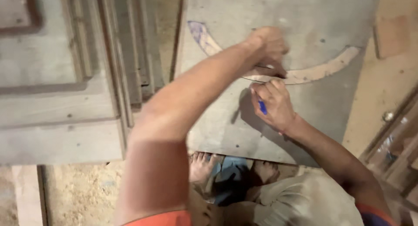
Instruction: The person kneels on the floor of a woodworking shop and traces around a curved wooden template placed on a large board, using a pen. They repeatedly reposition and hold the template steady with one hand while drawing along its edge, then move the board at the end.
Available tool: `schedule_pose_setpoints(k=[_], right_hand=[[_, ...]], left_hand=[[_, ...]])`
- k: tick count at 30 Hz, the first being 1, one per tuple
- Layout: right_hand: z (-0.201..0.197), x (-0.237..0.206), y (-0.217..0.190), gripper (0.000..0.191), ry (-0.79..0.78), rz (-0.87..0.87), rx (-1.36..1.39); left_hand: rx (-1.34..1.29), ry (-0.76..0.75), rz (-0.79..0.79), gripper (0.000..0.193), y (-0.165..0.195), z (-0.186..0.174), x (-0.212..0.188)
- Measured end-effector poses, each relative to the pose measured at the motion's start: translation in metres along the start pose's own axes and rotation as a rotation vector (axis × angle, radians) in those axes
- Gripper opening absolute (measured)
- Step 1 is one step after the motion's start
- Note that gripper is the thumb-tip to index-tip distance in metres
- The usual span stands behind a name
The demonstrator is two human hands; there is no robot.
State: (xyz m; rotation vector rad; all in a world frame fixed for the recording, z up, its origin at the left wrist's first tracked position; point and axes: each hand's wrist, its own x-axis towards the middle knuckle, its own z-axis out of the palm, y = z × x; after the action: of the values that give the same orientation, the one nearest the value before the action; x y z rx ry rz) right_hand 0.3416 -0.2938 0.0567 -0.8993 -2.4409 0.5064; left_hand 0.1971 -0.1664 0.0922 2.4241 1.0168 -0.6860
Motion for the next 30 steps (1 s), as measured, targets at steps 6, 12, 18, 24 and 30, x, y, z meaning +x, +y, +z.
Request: schedule_pose_setpoints(k=[6, 12, 18, 24, 30], right_hand=[[0.064, 0.066, -0.018, 0.024, 0.107, -0.238, -0.017], [0.114, 0.12, -0.024, 0.023, 0.168, -0.245, -0.036], [0.142, 0.178, -0.016, 0.024, 0.227, -0.211, -0.059], [0.149, 0.192, -0.02, 0.017, 0.231, -0.111, -0.09], [0.112, 0.141, -0.038, 0.016, 0.139, -0.218, -0.085]], left_hand=[[0.094, 0.062, 0.095, 0.056, -0.007, 0.01, 0.02], [0.23, 0.088, 0.187, 0.047, -0.01, 0.017, 0.043], [0.308, 0.11, 0.235, 0.039, -0.011, 0.024, 0.061], [0.324, 0.182, 0.191, 0.06, -0.007, 0.033, 0.086], [0.296, 0.184, 0.226, 0.052, -0.008, 0.033, 0.087]])
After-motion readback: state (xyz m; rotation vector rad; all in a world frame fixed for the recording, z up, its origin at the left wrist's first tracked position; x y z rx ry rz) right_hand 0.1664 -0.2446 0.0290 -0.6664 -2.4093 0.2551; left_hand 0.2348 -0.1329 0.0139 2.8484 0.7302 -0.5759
